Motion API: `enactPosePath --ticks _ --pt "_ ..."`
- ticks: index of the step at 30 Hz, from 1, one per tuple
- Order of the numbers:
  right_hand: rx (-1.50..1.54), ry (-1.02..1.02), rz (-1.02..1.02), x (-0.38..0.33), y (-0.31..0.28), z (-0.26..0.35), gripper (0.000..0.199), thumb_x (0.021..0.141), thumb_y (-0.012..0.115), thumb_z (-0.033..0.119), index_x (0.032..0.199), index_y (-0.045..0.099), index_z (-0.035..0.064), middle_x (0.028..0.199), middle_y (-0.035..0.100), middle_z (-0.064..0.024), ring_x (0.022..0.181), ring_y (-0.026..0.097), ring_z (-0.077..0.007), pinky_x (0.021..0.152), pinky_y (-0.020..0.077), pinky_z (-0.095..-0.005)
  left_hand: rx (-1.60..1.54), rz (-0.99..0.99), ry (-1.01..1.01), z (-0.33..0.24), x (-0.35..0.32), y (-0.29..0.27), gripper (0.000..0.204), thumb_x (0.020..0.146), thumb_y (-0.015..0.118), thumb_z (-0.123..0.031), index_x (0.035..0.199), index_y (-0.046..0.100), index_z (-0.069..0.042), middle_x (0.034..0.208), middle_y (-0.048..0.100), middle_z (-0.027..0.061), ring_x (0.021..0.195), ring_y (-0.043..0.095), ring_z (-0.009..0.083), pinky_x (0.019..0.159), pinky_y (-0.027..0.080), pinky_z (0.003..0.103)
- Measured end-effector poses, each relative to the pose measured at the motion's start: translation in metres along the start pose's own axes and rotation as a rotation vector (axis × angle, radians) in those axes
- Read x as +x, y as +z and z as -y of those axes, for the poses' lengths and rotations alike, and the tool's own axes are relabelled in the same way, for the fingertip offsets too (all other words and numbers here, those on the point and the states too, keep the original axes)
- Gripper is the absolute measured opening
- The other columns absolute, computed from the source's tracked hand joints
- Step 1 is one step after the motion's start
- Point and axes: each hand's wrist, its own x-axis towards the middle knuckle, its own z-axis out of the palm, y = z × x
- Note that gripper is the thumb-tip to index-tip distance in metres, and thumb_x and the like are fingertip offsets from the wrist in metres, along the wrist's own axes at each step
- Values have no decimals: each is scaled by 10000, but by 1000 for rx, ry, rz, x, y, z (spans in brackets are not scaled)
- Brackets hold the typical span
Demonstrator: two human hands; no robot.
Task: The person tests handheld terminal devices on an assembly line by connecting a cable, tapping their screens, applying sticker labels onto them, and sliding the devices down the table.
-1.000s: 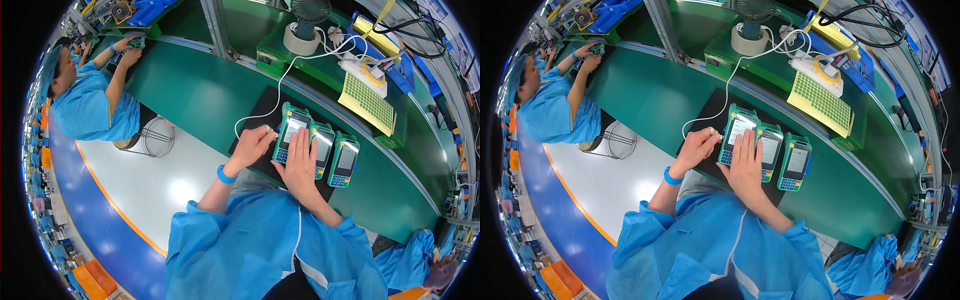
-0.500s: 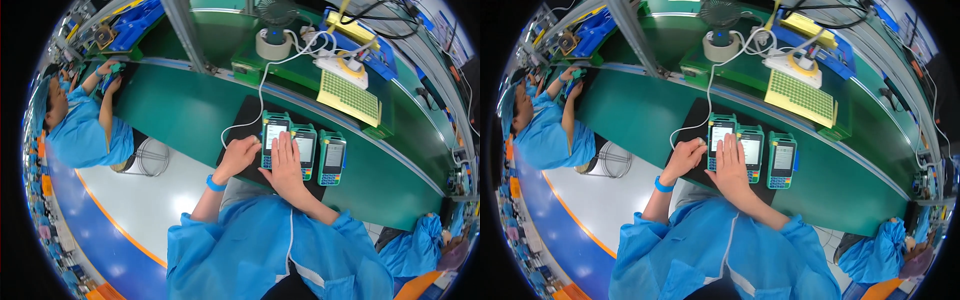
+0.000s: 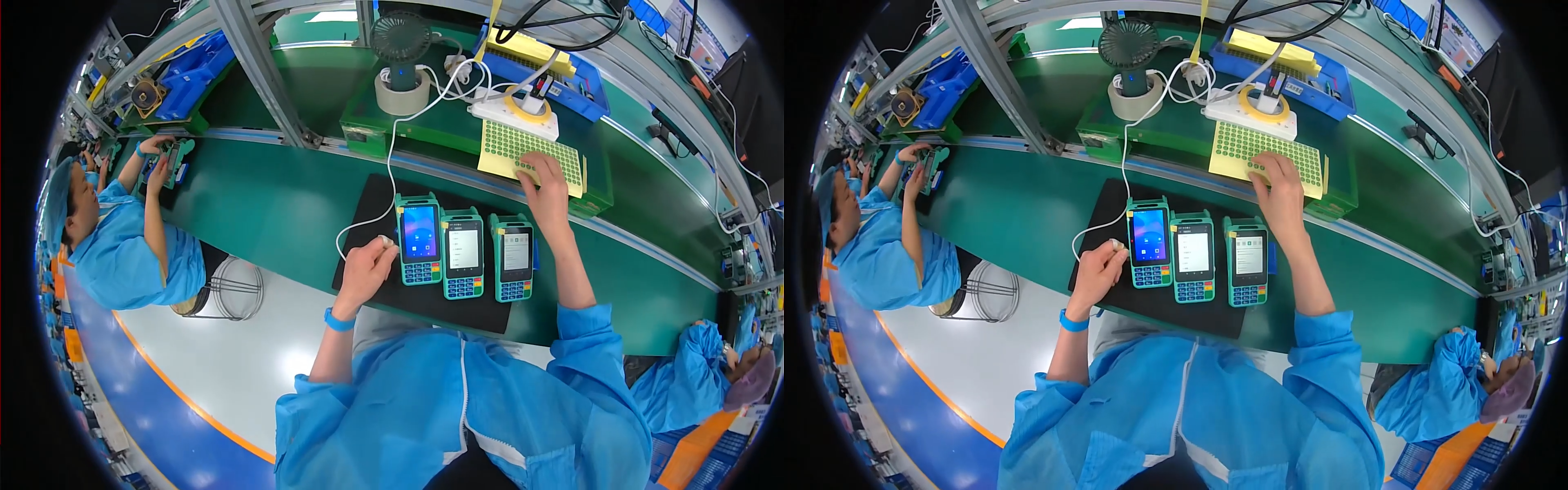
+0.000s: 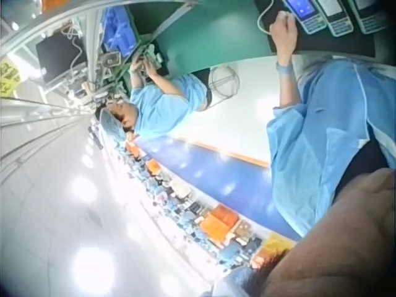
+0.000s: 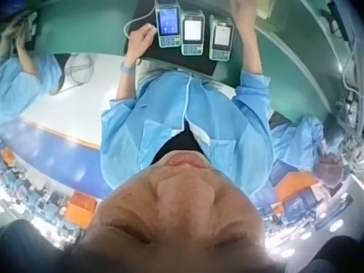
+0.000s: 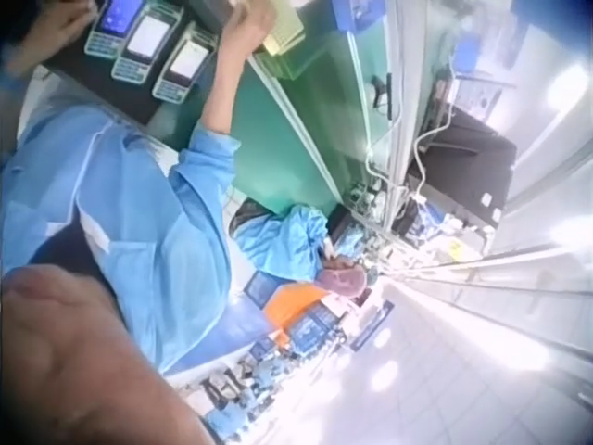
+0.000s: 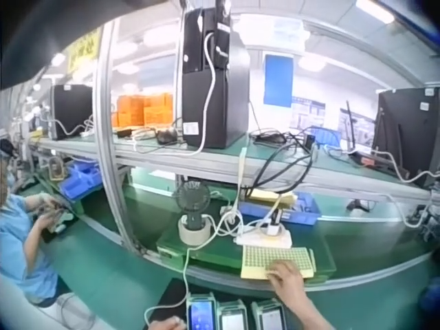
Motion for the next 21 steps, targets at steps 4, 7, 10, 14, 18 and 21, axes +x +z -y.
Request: enactPosePath --ticks 4,7,10,14,18,21 --pt "-43 -36 30 6 5 -10 256 821 780 10 1058 686 34 1095 697 -116 1026 653 -347 867 523 -444 -7 -3 5 2 -1 0 151 1009 633 -164 949 667 -30 583 595 70 510 598 166 515 430 315" --pt "-67 -41 39 8 7 -12 223 815 784 17 1017 691 37 1055 690 -108 990 651 -343 846 514 -448 -19 2 5 2 -2 0 145 1009 636 -157 950 666 -28 581 590 64 507 582 155 515 423 311" --pt "-36 -24 29 10 8 -9 189 814 778 16 979 689 41 1029 686 -105 986 648 -341 854 507 -447 -57 -11 4 0 -5 1 127 1003 645 -136 950 660 -22 582 579 67 504 557 143 515 410 307" --pt "-54 -39 32 9 6 9 160 820 763 1 944 668 39 1006 678 -103 987 638 -335 846 504 -440 39 -117 155 -14 -14 9 119 993 669 -134 948 639 -28 646 586 152 520 581 285 523 430 361" --pt "133 -17 85 4 12 50 140 866 735 -2 974 649 19 1058 690 -124 1023 649 -332 882 514 -431 266 -202 246 -34 -16 27 144 978 685 -213 973 624 -82 708 656 176 667 668 400 556 493 489" --pt "528 86 267 -3 24 86 91 920 691 2 995 641 8 1090 697 -143 1047 664 -361 911 523 -400 406 -222 298 -54 -11 35 171 972 689 -198 918 595 -66 653 638 158 607 653 383 524 479 466"
